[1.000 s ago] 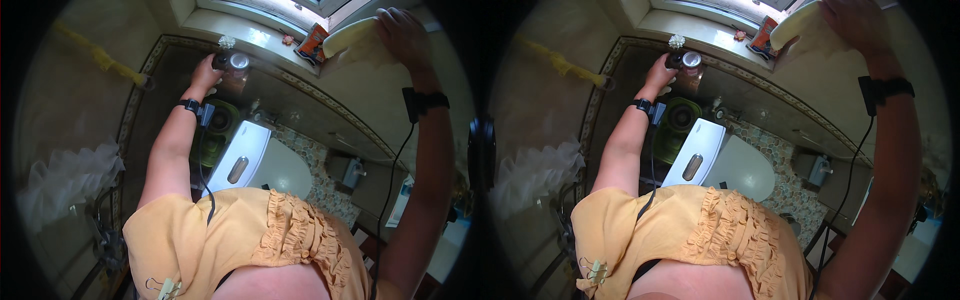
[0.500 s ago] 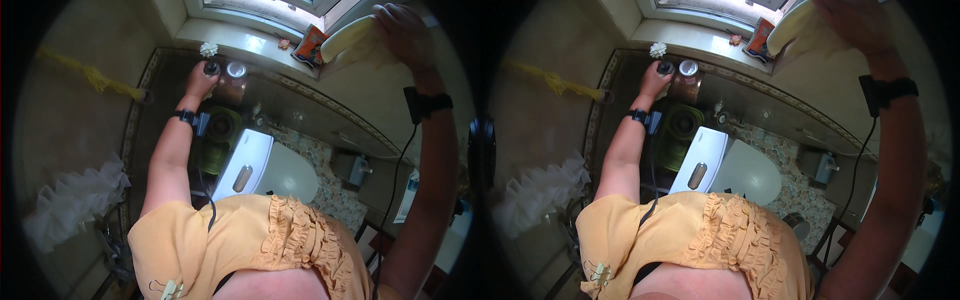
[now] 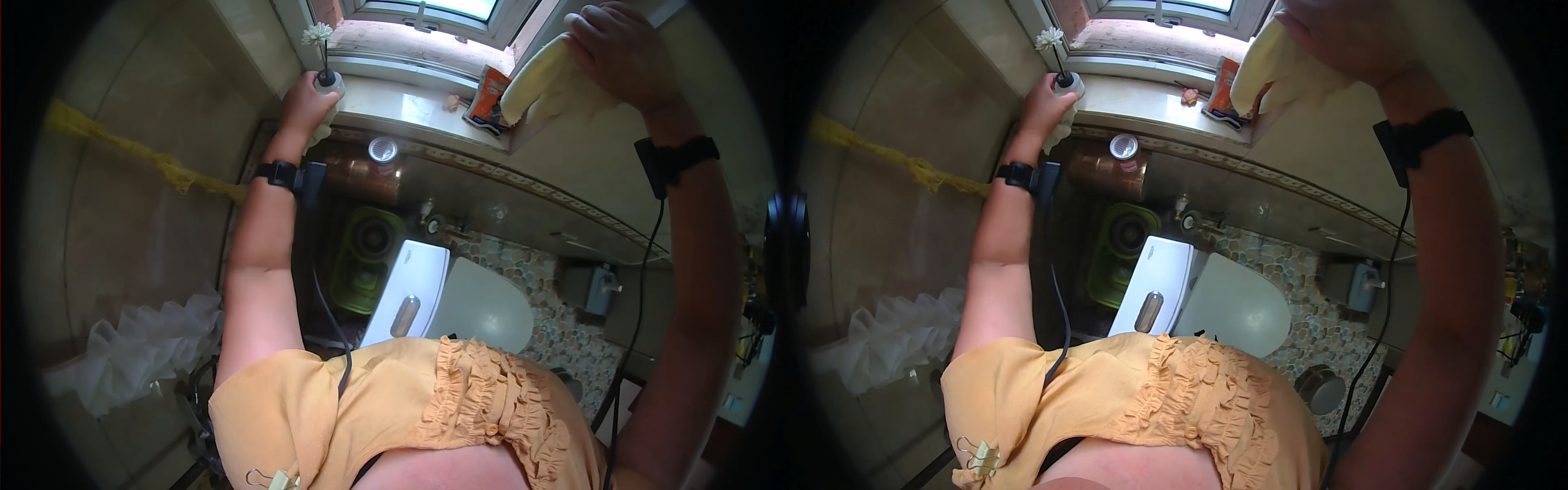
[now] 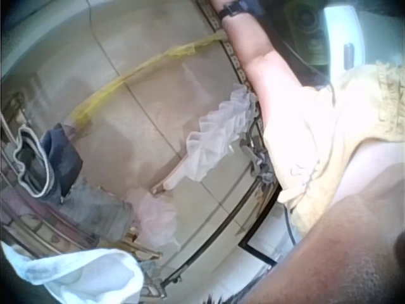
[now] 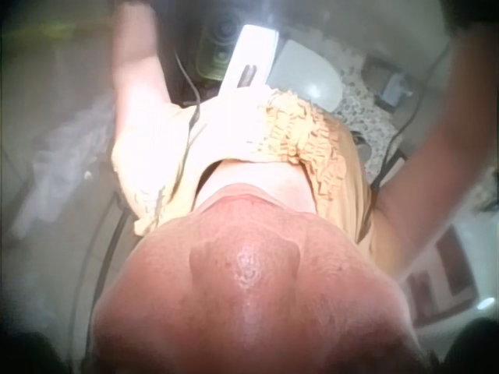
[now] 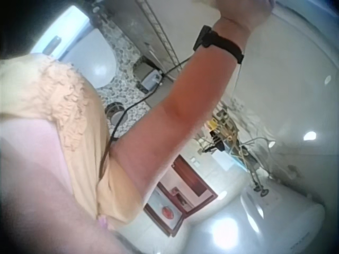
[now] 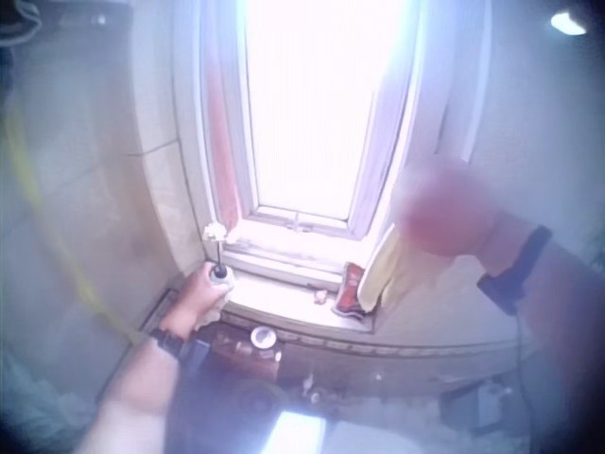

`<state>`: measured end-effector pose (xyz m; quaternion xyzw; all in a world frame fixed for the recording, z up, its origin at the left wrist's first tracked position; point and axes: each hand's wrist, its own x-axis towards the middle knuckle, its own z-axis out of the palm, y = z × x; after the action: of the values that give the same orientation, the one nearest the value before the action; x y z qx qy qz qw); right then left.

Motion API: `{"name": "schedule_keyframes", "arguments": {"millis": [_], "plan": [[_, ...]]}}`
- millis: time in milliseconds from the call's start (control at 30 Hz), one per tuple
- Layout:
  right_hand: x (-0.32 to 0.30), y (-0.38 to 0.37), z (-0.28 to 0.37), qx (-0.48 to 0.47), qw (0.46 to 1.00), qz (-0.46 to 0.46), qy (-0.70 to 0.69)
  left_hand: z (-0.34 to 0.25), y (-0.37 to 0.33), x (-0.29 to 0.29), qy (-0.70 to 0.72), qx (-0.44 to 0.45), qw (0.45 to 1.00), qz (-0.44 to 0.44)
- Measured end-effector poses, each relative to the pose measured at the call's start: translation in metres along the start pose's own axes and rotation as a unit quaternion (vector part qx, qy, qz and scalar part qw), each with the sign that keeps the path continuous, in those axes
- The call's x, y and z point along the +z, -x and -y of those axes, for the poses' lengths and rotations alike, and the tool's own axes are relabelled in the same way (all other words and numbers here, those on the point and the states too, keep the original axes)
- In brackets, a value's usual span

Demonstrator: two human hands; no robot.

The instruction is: The person wipes the top of a toilet, a window sill, a glass shower door, bathroom wall tiles, and the exterior of a vanity cabinet using a cloth.

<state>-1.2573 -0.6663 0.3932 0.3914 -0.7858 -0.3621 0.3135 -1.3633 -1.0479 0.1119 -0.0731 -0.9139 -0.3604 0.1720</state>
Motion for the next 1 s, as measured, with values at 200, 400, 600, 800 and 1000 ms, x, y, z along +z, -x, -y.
{"name": "schedule_keyframes", "arguments": {"millis": [200, 400, 600, 800, 1000], "plan": [[-0.001, 0.015, -0.001, 0.025, 0.996, -0.054, -0.066, 0.017, -0.019, 0.022, -0.020, -0.026, 0.999, 0.023], [0.004, 0.001, -0.002, 0.006, 0.998, -0.050, -0.047, 0.033, -0.024, 0.026, -0.047, -0.016, 0.998, 0.028], [0.008, 0.016, -0.003, -0.007, 0.999, -0.048, -0.024, 0.008, 0.029, 0.040, -0.031, 0.015, 0.992, -0.125], [0.011, 0.011, 0.006, 0.028, 0.992, -0.105, -0.067, -0.018, 0.138, 0.084, -0.005, -0.076, 0.997, -0.007], [0.012, 0.009, 0.001, 0.023, 0.994, -0.091, -0.059, -0.018, 0.141, 0.126, 0.006, -0.160, 0.987, 0.024]]}}
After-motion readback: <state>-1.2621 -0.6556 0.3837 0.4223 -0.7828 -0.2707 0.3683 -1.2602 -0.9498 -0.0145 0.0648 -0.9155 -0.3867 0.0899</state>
